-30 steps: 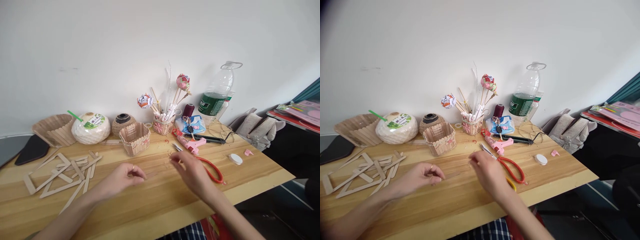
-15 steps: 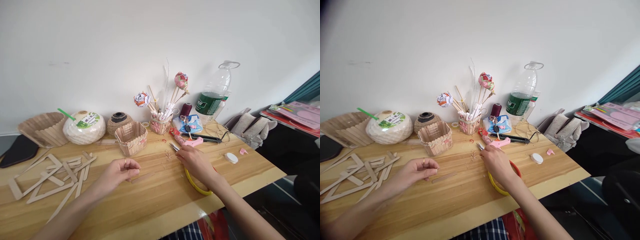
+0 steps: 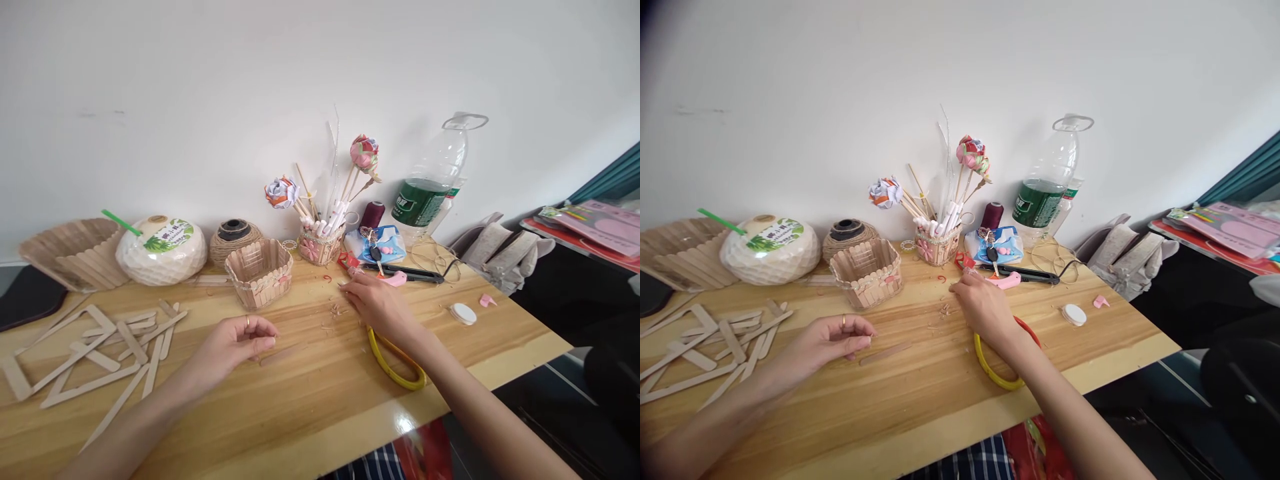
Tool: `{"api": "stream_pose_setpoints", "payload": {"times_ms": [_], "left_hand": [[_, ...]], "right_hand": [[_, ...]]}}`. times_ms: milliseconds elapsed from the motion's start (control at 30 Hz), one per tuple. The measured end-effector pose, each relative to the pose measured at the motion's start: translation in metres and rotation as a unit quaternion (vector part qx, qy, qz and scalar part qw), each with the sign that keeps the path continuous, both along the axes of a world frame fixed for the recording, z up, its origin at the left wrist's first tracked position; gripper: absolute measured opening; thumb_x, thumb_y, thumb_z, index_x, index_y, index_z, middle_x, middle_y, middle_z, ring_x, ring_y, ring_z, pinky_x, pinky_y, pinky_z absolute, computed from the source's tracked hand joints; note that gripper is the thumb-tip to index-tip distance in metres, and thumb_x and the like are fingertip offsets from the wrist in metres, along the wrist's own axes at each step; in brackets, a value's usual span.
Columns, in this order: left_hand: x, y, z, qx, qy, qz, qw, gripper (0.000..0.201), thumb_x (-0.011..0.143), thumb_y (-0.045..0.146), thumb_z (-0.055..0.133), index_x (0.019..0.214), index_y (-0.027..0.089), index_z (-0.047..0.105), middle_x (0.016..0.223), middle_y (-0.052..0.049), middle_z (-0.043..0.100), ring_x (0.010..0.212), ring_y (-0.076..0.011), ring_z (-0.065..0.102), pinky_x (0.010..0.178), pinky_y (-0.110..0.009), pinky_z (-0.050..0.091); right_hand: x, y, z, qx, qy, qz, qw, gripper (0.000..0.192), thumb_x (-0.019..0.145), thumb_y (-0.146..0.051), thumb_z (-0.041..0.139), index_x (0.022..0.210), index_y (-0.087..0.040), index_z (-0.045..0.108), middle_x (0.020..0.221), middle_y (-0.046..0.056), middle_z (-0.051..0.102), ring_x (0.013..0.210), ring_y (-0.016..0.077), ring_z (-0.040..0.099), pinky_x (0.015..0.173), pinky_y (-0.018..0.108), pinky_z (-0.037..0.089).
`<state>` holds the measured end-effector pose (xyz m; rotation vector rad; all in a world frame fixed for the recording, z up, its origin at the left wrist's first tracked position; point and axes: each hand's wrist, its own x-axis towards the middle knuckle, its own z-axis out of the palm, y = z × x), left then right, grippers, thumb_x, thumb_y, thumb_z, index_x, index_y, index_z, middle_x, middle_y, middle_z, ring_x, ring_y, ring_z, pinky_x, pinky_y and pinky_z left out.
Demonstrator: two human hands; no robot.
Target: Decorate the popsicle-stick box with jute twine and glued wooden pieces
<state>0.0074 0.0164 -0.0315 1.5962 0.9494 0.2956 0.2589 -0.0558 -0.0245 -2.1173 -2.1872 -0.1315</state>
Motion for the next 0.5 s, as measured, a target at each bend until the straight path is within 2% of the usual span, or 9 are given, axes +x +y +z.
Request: {"api": "stream_pose_setpoints", "payload": {"times_ms": [200, 500], "left_hand": [[-0.0002, 0.0019, 0.0000, -0.003, 0.001, -0.002, 1.000, 0.026, 0.062, 0.039, 0.061, 0.076, 0.017, 0.062, 0.069, 0.001, 0.062, 0.064, -0.0146, 0.054, 0.065, -0.027, 0.043], [0.0001, 0.0029, 0.0006, 0.011, 0.013, -0.001, 1.000, 0.028, 0.062, 0.042, 0.061, 0.076, 0.017, 0.062, 0.068, 0.000, 0.063, 0.065, -0.0161, 0.055, 0.066, -0.028, 0.043]], "right_hand": [[0.0012, -0.0003, -0.0026, -0.017, -0.003, -0.003, 1.000, 0.018, 0.086, -0.014, 0.048, 0.084, -0.018, 0.065, 0.083, 0.005, 0.062, 0.078, 0.0164, 0.056, 0.061, 0.025, 0.034], [-0.0012, -0.0043, -0.0035, -0.059, -0.025, 0.010, 0.998, 0.018, 0.083, -0.009, 0.048, 0.077, -0.017, 0.063, 0.082, 0.007, 0.062, 0.081, 0.0184, 0.057, 0.064, 0.026, 0.036]]}}
